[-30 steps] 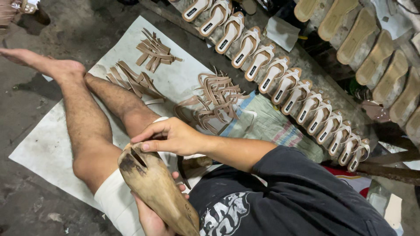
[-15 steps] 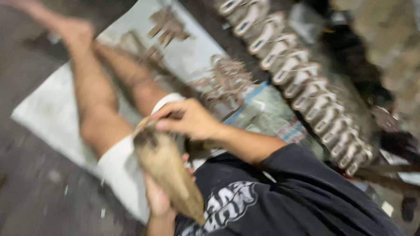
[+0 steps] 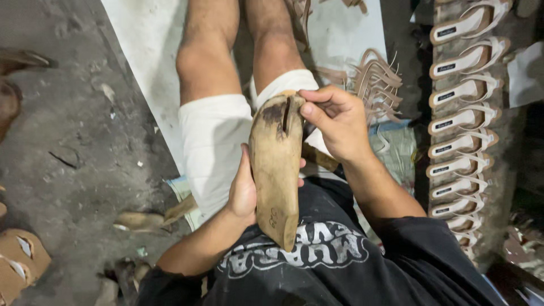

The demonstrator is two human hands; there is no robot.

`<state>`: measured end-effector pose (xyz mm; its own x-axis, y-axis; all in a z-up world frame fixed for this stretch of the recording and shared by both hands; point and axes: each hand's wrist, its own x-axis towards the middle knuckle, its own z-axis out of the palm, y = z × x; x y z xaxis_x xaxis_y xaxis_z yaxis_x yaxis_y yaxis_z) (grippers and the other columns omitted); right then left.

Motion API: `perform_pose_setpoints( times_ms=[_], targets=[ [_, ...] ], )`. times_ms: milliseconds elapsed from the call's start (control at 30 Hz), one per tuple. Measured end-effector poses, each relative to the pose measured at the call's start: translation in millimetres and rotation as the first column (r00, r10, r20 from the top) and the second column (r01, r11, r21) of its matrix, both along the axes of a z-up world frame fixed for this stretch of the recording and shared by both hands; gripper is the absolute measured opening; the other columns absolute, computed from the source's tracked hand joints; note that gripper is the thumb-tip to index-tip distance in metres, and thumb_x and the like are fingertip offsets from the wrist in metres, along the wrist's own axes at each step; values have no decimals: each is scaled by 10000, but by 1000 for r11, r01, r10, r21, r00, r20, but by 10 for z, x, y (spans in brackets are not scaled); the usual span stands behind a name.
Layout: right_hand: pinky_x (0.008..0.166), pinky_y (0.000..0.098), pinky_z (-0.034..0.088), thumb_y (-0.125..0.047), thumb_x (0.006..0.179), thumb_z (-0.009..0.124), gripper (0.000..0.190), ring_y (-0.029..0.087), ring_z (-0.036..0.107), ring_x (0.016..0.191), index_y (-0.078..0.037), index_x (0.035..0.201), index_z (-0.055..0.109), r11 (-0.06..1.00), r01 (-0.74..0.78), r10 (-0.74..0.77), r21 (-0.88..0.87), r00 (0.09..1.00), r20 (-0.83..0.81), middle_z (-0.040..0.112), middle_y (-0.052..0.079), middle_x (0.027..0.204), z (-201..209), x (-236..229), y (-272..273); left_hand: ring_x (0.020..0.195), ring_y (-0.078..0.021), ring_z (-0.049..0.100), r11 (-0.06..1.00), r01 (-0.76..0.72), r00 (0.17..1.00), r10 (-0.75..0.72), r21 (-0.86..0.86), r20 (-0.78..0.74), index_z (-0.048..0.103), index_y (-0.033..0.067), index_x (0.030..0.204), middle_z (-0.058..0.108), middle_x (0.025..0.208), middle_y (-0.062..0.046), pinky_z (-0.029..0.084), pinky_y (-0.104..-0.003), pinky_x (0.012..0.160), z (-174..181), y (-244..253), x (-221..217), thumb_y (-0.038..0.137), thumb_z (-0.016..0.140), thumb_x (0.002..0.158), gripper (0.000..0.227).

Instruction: The person assembles sandals by wrapping white straps around a wooden last and securing them with a hammer. The person repeatedly wraps the strap, hammers it into place, and then places the finished sandal aside.

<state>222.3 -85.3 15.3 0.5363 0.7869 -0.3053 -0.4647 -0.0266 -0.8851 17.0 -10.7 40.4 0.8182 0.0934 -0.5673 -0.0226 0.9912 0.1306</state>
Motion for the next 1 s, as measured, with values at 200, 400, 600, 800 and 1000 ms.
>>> perform_pose_setpoints(
  times_ms=[200, 400, 600, 800, 1000],
  targets=[
    [969, 288, 566, 39, 1004, 709, 180, 137, 693, 1053, 36, 1183, 697, 1000, -6, 6, -14, 1000, 3, 737, 106, 1150, 4, 32, 22, 959, -257, 717, 999, -32, 999, 34, -40, 38, 484, 49, 1518, 679, 1274, -182, 606, -366, 789, -36, 0, -11, 743, 194, 1029, 897],
    [986, 301, 569, 48, 1007, 705, 164, 143, 694, 1063, 40, 1171, 695, 1000, -6, 6, -10, 1000, -10, 734, 105, 1149, 5, 15, 65, 952, -249, 722, 997, -34, 999, 34, -66, -4, 476, 34, 1516, 675, 1296, -186, 608, -364, 772, -2, 9, -17, 756, 189, 1008, 929],
    [1025, 321, 580, 25, 1006, 681, 185, 152, 707, 1093, 30, 1191, 673, 997, -64, 63, -29, 997, -40, 739, 110, 1177, 8, -39, 92, 972, -272, 710, 997, -72, 997, 72, -4, -33, 471, 34, 1535, 654, 1292, -200, 601, -383, 827, -99, -118, -130, 758, 192, 1031, 925],
    [1069, 330, 561, -3, 1025, 685, 210, 160, 692, 1150, 42, 1229, 662, 986, -157, 158, 65, 987, -22, 725, 126, 1226, 105, -87, 178, 1226, -227, 660, 981, -9, 971, 55, 193, -234, 430, 4, 1518, 607, 1413, -127, 534, -359, 1074, -157, 296, -62, 724, 309, 954, 922],
    [1028, 322, 571, -33, 1045, 684, 204, 155, 688, 1121, 50, 1231, 669, 978, -210, 211, 8, 975, -65, 728, 115, 1190, 180, -16, 339, 1155, -158, 628, 586, 293, 956, -189, 755, -224, 537, -37, 1420, 650, 1287, -78, 520, -318, 1032, -198, 853, 3, 172, 785, 928, 589]
  ],
)
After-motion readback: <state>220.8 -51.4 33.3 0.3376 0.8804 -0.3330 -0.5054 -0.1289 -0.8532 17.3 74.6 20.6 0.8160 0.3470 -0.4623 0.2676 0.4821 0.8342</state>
